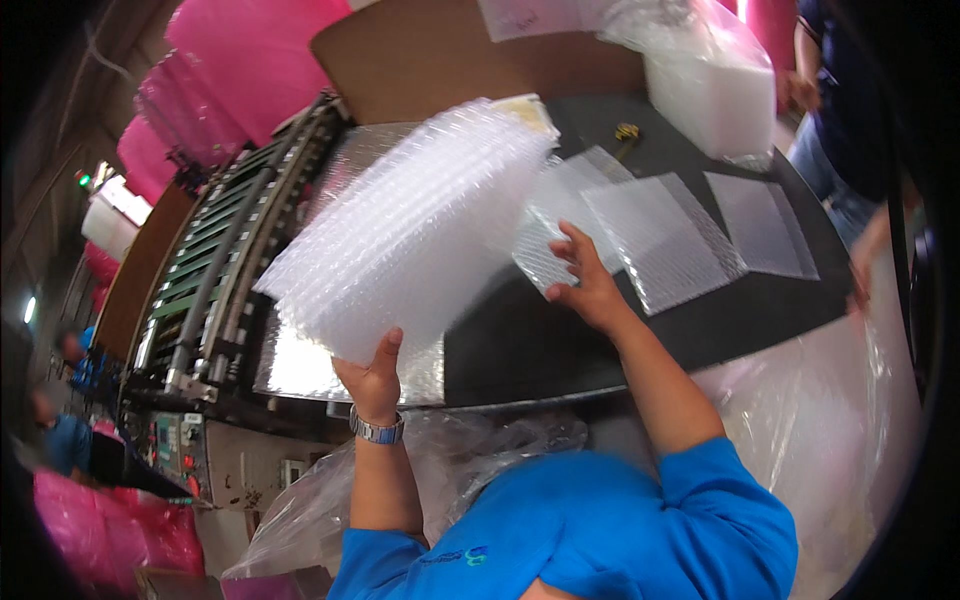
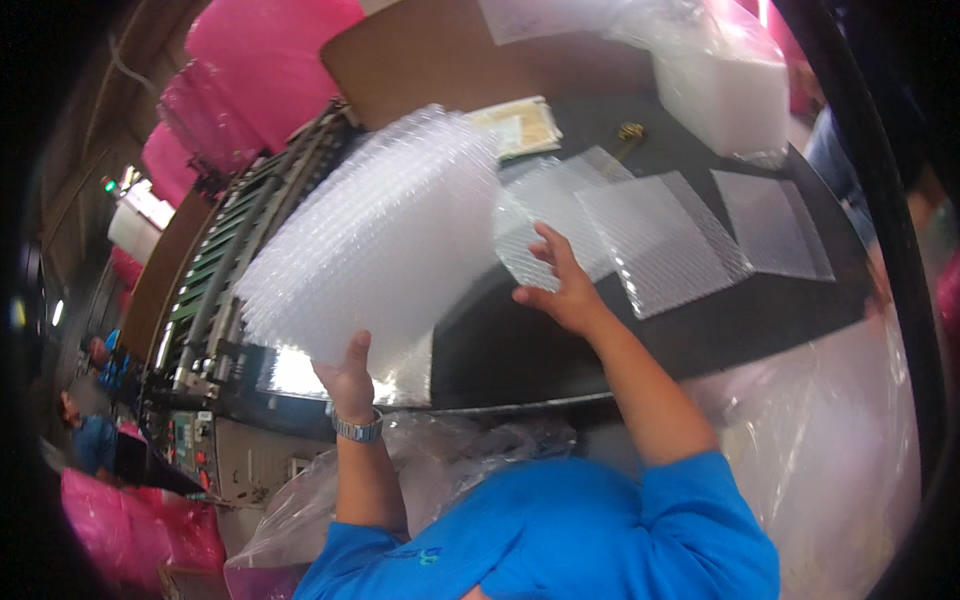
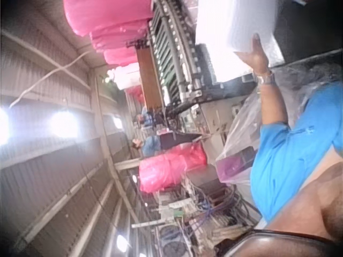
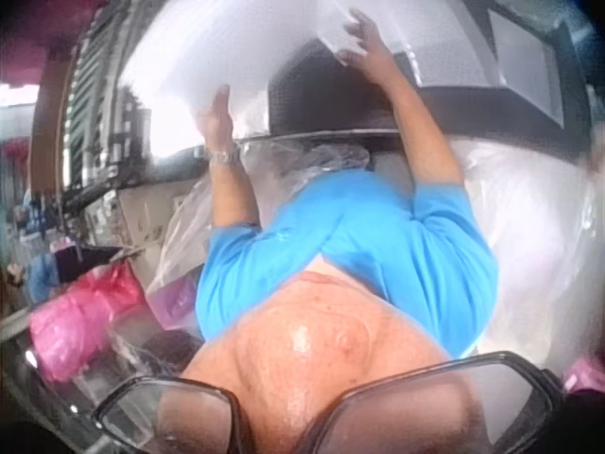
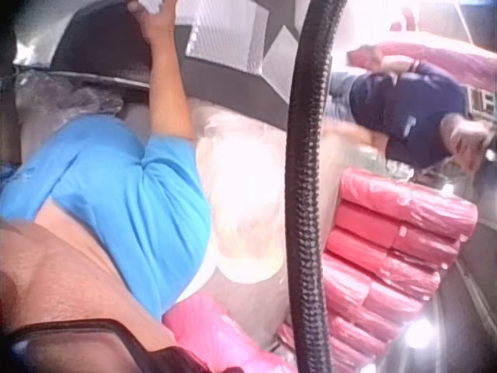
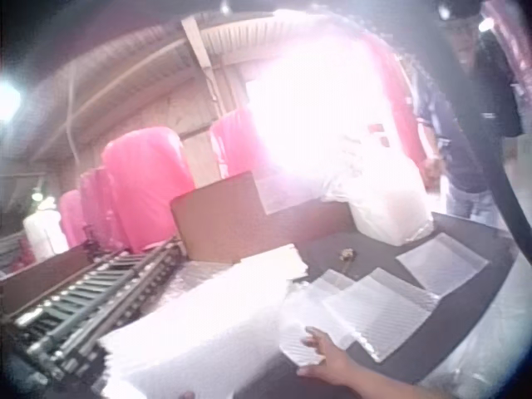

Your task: The person stacks sheets of bubble wrap on a table. They pick up sheets from a pile, align them, and place them into a neat stack. Another person is visible in the background handling similar materials.

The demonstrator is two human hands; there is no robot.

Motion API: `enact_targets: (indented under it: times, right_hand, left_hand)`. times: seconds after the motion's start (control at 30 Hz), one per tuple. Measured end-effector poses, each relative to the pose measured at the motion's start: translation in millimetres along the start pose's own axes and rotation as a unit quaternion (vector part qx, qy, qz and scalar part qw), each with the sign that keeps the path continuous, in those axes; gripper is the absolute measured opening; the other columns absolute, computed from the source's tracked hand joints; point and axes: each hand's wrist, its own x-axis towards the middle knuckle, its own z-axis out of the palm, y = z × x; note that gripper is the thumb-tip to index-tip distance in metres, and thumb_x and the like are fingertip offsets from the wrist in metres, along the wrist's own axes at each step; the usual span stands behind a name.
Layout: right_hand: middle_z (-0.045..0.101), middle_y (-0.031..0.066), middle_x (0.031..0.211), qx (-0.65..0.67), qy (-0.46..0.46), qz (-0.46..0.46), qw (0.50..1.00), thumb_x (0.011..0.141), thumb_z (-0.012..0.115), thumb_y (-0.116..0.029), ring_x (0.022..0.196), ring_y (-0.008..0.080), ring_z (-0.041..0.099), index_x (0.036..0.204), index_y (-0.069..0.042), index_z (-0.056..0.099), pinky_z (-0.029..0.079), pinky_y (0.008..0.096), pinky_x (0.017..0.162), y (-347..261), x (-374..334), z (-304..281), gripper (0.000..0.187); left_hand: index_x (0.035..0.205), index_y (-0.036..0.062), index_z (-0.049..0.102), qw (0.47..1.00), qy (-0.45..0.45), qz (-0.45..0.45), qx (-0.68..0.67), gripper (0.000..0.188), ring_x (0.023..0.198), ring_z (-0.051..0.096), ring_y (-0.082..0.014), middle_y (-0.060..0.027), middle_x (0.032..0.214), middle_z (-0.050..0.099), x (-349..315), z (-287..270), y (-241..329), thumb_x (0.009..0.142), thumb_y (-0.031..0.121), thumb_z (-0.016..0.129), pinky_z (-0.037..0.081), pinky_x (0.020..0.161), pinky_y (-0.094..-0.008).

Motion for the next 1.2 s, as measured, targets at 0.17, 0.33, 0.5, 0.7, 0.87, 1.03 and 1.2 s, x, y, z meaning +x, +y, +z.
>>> enact_targets:
  times: [0.17, 0.33, 0.5, 0.7, 0.87, 1.03, 1.2]
  right_hand:
    - [0.041, 0.0151, 0.124, -0.268, -0.155, -0.004, 0.951, 0.067, 0.067, -0.039, 0.121, 0.0314, 0.032, 0.120, -0.013, 0.045, 0.022, 0.0452, 0.100, 12, -16, 12, 0.063]
    - [0.040, 0.0144, 0.126, -0.397, -0.241, -0.005, 0.886, 0.069, 0.065, -0.038, 0.126, 0.0303, 0.023, 0.116, -0.015, 0.050, 0.011, 0.0496, 0.103, 16, -22, 16, 0.055]
    - [0.036, 0.0138, 0.129, -0.417, -0.211, 0.007, 0.884, 0.070, 0.064, -0.038, 0.127, 0.0307, 0.021, 0.116, -0.013, 0.051, 0.011, 0.0505, 0.103, 11, -26, 15, 0.054]
    - [0.035, 0.0144, 0.130, -0.409, -0.171, 0.027, 0.896, 0.070, 0.065, -0.032, 0.127, 0.0320, 0.021, 0.114, -0.011, 0.052, 0.012, 0.0508, 0.103, 7, -27, 14, 0.050]
    - [0.041, 0.0147, 0.122, -0.381, -0.122, -0.023, 0.916, 0.070, 0.065, -0.023, 0.121, 0.0326, 0.029, 0.108, -0.009, 0.054, 0.019, 0.0479, 0.100, 16, -26, 12, 0.042]
    - [0.046, 0.0141, 0.113, -0.347, -0.098, -0.053, 0.931, 0.068, 0.065, -0.019, 0.110, 0.0309, 0.040, 0.102, -0.008, 0.057, 0.029, 0.0409, 0.094, 18, -24, 12, 0.037]
    - [0.048, 0.0135, 0.109, -0.337, -0.093, -0.079, 0.933, 0.068, 0.064, -0.018, 0.108, 0.0297, 0.042, 0.101, -0.008, 0.057, 0.030, 0.0393, 0.092, 22, -25, 12, 0.035]
  left_hand:
    - [0.117, -0.0045, 0.034, 0.955, 0.166, 0.153, 0.192, 0.061, 0.094, 0.051, -0.0217, -0.0164, 0.109, 0.048, 18, -36, 14, 0.071, 0.011, 0.071, 0.042, 0.083, -0.0331]
    - [0.116, -0.0042, 0.034, 0.886, 0.216, 0.230, 0.339, 0.060, 0.095, 0.051, -0.0237, -0.0172, 0.107, 0.049, 17, -67, 12, 0.071, 0.014, 0.071, 0.043, 0.081, -0.0345]
    - [0.116, -0.0048, 0.034, 0.885, 0.228, 0.199, 0.354, 0.062, 0.096, 0.051, -0.0261, -0.0180, 0.107, 0.047, 8, -80, 14, 0.071, 0.016, 0.071, 0.042, 0.082, -0.0363]
    - [0.116, -0.0054, 0.035, 0.854, 0.236, 0.201, 0.419, 0.063, 0.095, 0.051, -0.0264, -0.0186, 0.106, 0.047, 4, -85, 14, 0.071, 0.018, 0.072, 0.042, 0.081, -0.0364]
    - [0.116, -0.0053, 0.035, 0.867, 0.236, 0.201, 0.391, 0.063, 0.096, 0.051, -0.0259, -0.0182, 0.107, 0.048, 5, -85, 13, 0.071, 0.019, 0.072, 0.042, 0.081, -0.0358]
    - [0.117, -0.0050, 0.033, 0.901, 0.227, 0.179, 0.325, 0.063, 0.096, 0.050, -0.0247, -0.0179, 0.109, 0.047, 3, -85, 12, 0.071, 0.017, 0.071, 0.042, 0.082, -0.0345]
    - [0.118, -0.0052, 0.032, 0.893, 0.219, 0.199, 0.338, 0.064, 0.098, 0.050, -0.0244, -0.0181, 0.108, 0.048, 1, -82, 14, 0.071, 0.014, 0.072, 0.042, 0.082, -0.0342]
